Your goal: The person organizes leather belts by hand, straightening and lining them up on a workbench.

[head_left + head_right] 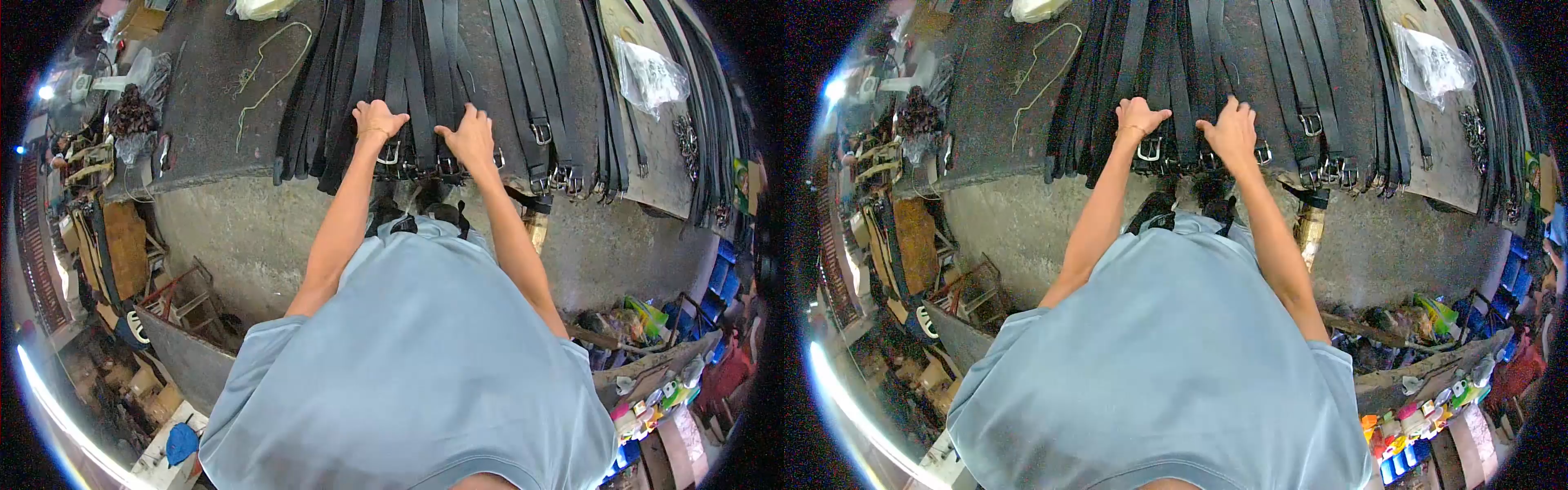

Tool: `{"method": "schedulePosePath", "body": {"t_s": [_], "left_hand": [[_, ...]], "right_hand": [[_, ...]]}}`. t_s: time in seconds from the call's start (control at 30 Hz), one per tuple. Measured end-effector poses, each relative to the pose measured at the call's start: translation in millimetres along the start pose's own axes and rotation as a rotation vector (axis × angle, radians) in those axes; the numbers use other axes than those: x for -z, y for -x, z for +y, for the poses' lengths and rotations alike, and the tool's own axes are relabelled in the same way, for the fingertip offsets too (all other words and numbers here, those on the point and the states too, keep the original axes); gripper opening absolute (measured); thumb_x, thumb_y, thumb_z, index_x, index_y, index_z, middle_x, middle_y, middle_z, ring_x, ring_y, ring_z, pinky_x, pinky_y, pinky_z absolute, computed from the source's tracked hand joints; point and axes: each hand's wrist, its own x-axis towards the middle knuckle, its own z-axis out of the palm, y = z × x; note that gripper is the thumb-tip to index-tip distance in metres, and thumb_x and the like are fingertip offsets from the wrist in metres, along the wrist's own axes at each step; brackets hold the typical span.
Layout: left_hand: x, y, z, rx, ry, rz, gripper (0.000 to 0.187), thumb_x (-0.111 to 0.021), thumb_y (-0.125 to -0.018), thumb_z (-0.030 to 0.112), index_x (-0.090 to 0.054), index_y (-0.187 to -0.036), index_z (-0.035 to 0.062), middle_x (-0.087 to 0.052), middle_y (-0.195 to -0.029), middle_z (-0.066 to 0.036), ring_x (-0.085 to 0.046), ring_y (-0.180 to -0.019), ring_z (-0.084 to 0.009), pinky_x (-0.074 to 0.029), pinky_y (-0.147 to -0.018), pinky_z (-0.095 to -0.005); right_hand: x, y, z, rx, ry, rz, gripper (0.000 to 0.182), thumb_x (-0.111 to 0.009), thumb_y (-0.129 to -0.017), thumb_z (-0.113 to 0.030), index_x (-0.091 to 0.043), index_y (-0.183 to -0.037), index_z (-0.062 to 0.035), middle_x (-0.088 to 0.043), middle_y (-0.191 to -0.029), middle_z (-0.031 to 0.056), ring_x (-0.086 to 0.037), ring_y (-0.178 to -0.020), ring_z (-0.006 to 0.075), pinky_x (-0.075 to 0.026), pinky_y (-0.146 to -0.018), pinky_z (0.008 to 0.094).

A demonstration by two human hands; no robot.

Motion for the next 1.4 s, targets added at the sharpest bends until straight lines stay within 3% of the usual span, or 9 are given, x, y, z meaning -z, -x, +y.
{"method": "schedulePosePath", "body": {"t_s": [0.07,0.1,0.2,0.3,0.63,0.77,0.87,1.03,1.4], "left_hand": [[1,7,11,0.015,-0.012,-0.004,0.066,-0.074,-0.065,0.048,-0.064,-0.103,-0.0053,-0.054,-0.117,-0.028,-0.046,-0.116,-0.0397,-0.039,-0.098,-0.0429],[5,11,17,0.033,-0.022,-0.005,0.064,-0.074,-0.066,0.047,-0.064,-0.103,-0.0049,-0.052,-0.12,-0.029,-0.046,-0.116,-0.0397,-0.04,-0.098,-0.043],[7,16,21,0.124,0.204,0.022,0.067,-0.073,-0.065,0.029,-0.049,-0.118,-0.0058,-0.046,-0.123,-0.03,-0.048,-0.114,-0.0435,-0.043,-0.095,-0.0457],[10,17,30,0.188,0.348,0.038,0.079,-0.068,-0.066,0.013,-0.026,-0.131,-0.005,-0.047,-0.12,-0.031,-0.052,-0.109,-0.0465,-0.046,-0.093,-0.0459],[5,-28,7,0.389,0.827,-0.191,0.054,-0.081,-0.06,0.008,-0.058,-0.104,-0.0133,-0.065,-0.099,-0.019,-0.065,-0.084,-0.0287,-0.051,-0.071,-0.0442],[8,-16,-5,0.156,1.136,-0.492,0.043,-0.08,-0.068,0.008,-0.06,-0.105,-0.0033,-0.065,-0.101,-0.015,-0.062,-0.094,-0.0258,-0.05,-0.079,-0.0438],[38,6,1,0.292,1.151,-0.518,0.05,-0.078,-0.07,0.007,-0.055,-0.113,-0.001,-0.063,-0.108,-0.012,-0.061,-0.098,-0.0255,-0.048,-0.086,-0.0429],[42,1,-30,0.003,1.259,-0.625,0.068,-0.078,-0.07,0.008,-0.042,-0.126,-0.0015,-0.058,-0.116,-0.009,-0.055,-0.107,-0.0259,-0.044,-0.094,-0.0416],[168,24,16,-0.182,1.155,-0.542,0.037,-0.073,-0.073,0.007,-0.059,-0.105,-0.0036,-0.065,-0.101,-0.011,-0.064,-0.088,-0.0209,-0.053,-0.082,-0.0362]], "right_hand": [[-2,5,-11,0.15,-0.061,0.19,0.061,-0.076,-0.07,-0.019,-0.047,-0.118,0.0037,-0.043,-0.122,0.0237,-0.04,-0.116,0.0393,-0.042,-0.089,0.0424],[-3,7,-17,0.3,-0.135,0.326,0.052,-0.072,-0.073,-0.015,-0.049,-0.116,0.0036,-0.051,-0.11,0.0244,-0.049,-0.104,0.0394,-0.044,-0.084,0.0441],[-36,10,-19,0.266,-0.221,0.048,0.034,-0.065,-0.076,-0.011,-0.054,-0.103,0.0076,-0.06,-0.087,0.0249,-0.059,-0.083,0.0412,-0.048,-0.076,0.0456],[-31,13,-26,0.179,-0.134,-0.093,0.038,-0.067,-0.075,-0.011,-0.055,-0.106,0.0077,-0.062,-0.1,0.0269,-0.059,-0.097,0.0395,-0.047,-0.085,0.0442],[-18,-4,-33,-0.008,-0.19,-0.221,0.034,-0.066,-0.078,-0.014,-0.061,-0.101,0.0094,-0.066,-0.092,0.0215,-0.064,-0.088,0.0346,-0.048,-0.08,0.0392],[-19,-23,8,-0.196,-0.927,-0.232,0.038,-0.064,-0.078,-0.022,-0.064,-0.1,0.0086,-0.068,-0.091,0.0208,-0.065,-0.086,0.0273,-0.047,-0.077,0.0335],[7,-19,9,-0.101,-0.547,-0.113,0.035,-0.063,-0.08,-0.023,-0.064,-0.099,0.0065,-0.066,-0.093,0.0243,-0.064,-0.091,0.0355,-0.048,-0.082,0.0391],[-9,-2,11,-0.067,-0.259,-0.042,0.034,-0.065,-0.078,-0.021,-0.063,-0.1,0.005,-0.063,-0.094,0.0288,-0.059,-0.096,0.0434,-0.046,-0.085,0.0455],[-18,1,2,0.01,-0.115,0.018,0.025,-0.061,-0.08,-0.021,-0.058,-0.088,0.0031,-0.063,-0.087,0.0291,-0.061,-0.084,0.0477,-0.05,-0.075,0.052]]}}
